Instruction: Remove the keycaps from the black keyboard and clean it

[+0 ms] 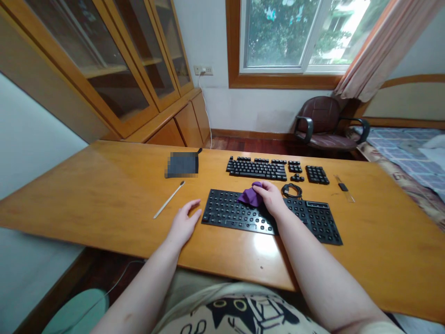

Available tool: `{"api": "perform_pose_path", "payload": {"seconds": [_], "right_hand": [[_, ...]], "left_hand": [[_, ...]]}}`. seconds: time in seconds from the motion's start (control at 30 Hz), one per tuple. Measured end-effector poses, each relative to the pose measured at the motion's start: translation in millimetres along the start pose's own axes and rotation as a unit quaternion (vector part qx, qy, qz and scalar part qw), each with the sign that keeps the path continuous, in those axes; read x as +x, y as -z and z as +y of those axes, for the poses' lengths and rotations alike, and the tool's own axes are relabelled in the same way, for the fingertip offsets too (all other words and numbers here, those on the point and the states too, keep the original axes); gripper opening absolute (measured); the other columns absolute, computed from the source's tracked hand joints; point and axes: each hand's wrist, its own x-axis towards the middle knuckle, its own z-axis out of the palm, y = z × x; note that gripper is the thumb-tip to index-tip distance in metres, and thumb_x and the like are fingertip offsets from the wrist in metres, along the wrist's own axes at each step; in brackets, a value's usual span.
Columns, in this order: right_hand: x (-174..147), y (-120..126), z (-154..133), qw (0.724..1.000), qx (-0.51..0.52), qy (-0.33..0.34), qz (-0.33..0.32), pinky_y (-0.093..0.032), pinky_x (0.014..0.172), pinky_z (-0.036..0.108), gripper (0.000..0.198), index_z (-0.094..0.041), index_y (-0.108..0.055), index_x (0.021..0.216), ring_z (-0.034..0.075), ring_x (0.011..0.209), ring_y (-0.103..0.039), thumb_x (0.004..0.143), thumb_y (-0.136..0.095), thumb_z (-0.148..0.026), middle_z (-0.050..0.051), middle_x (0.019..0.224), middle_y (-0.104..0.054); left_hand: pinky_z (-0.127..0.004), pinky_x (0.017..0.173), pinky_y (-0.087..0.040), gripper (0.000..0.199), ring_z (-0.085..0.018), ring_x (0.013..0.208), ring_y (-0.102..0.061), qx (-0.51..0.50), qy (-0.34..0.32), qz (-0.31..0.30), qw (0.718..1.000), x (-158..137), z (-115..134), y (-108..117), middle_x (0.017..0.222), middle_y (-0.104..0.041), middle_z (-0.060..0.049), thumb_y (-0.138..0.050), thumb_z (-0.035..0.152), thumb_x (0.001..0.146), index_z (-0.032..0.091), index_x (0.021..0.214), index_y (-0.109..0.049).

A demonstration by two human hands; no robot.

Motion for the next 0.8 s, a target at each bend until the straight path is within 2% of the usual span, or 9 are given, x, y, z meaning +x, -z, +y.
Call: {"api": "perform_pose_path", "payload": {"seconds": [0.07, 0.17, 0.23, 0.3, 0.37, 0.53, 0.7, 0.8], "right_hand": [[3.0, 1.0, 0.5, 1.000, 0.004, 0.003, -0.003, -0.042, 0.067, 0.028, 0.026, -0.017, -0.065, 0.080, 0.015, 0.067, -0.056, 0.066, -0.069, -0.039, 0.000, 0.073, -0.064], [5.0, -0.3, 3.7, 1.000, 0.004, 0.011, 0.007, -0.042, 0.067, 0.029, 0.026, -0.017, -0.064, 0.081, 0.015, 0.067, -0.056, 0.067, -0.068, -0.039, 0.000, 0.074, -0.064], [5.0, -1.9, 5.7, 1.000, -0.009, 0.021, 0.008, -0.042, 0.066, 0.029, 0.026, -0.017, -0.064, 0.081, 0.015, 0.067, -0.056, 0.067, -0.068, -0.039, 0.000, 0.074, -0.064], [4.6, -3.2, 6.9, 0.999, -0.028, 0.030, 0.006, -0.042, 0.065, 0.028, 0.026, -0.017, -0.063, 0.080, 0.015, 0.065, -0.055, 0.068, -0.067, -0.039, 0.000, 0.072, -0.063], [4.5, -3.8, 7.2, 0.999, -0.040, 0.034, 0.006, -0.041, 0.063, 0.028, 0.025, -0.017, -0.063, 0.079, 0.014, 0.064, -0.054, 0.068, -0.066, -0.040, 0.000, 0.071, -0.062], [6.7, -4.5, 6.2, 0.999, -0.035, 0.016, 0.024, -0.041, 0.064, 0.028, 0.027, -0.017, -0.065, 0.081, 0.015, 0.064, -0.055, 0.067, -0.067, -0.040, 0.000, 0.071, -0.063], [6.9, -6.4, 4.1, 0.999, -0.027, 0.011, 0.033, -0.041, 0.065, 0.029, 0.028, -0.016, -0.065, 0.081, 0.015, 0.065, -0.055, 0.066, -0.068, -0.040, 0.000, 0.071, -0.064], [6.0, -6.8, 3.1, 0.999, -0.035, 0.015, 0.031, -0.040, 0.063, 0.028, 0.027, -0.017, -0.064, 0.078, 0.015, 0.063, -0.053, 0.066, -0.068, -0.040, -0.001, 0.068, -0.062]], "left_hand": [[-0.041, 0.102, -0.039, 0.034, -0.023, 0.111, -0.057, 0.031, -0.048, 0.013, 0.998, 11.9, 12.0, -0.8, 0.116, -0.064, -0.008, -0.052, 0.033, 0.080, 0.020, 0.110, -0.062], [-0.038, 0.100, -0.041, 0.028, -0.022, 0.109, -0.057, 0.103, -0.131, 0.034, 0.985, 36.5, 41.6, -9.7, 0.113, -0.065, -0.006, -0.051, 0.029, 0.082, 0.021, 0.105, -0.065], [-0.037, 0.101, -0.040, 0.028, -0.022, 0.110, -0.056, 0.154, -0.170, 0.035, 0.973, 56.4, 62.9, -23.3, 0.113, -0.065, -0.006, -0.051, 0.027, 0.082, 0.021, 0.105, -0.065], [-0.037, 0.099, -0.041, 0.028, -0.023, 0.108, -0.056, 0.210, -0.182, 0.017, 0.960, 77.0, 79.6, -41.0, 0.114, -0.064, -0.007, -0.051, 0.026, 0.083, 0.020, 0.107, -0.064], [-0.039, 0.094, -0.044, 0.030, -0.025, 0.105, -0.058, 0.275, -0.161, 0.000, 0.948, 95.7, 89.0, -58.9, 0.113, -0.064, -0.008, -0.051, 0.025, 0.083, 0.021, 0.109, -0.064], [-0.042, 0.088, -0.045, 0.031, -0.028, 0.101, -0.059, 0.318, -0.147, -0.016, 0.936, 119.9, 86.1, -83.6, 0.109, -0.064, -0.011, -0.050, 0.023, 0.083, 0.020, 0.111, -0.063], [-0.039, 0.089, -0.044, 0.038, -0.027, 0.103, -0.057, 0.327, -0.160, -0.036, 0.931, 121.6, 75.3, -84.9, 0.111, -0.062, -0.009, -0.051, 0.027, 0.084, 0.027, 0.122, -0.057], [-0.039, 0.090, -0.043, 0.036, -0.026, 0.103, -0.057, 0.332, -0.160, -0.043, 0.928, 122.0, 73.5, -84.9, 0.111, -0.062, -0.008, -0.050, 0.030, 0.086, 0.029, 0.120, -0.059]]}}
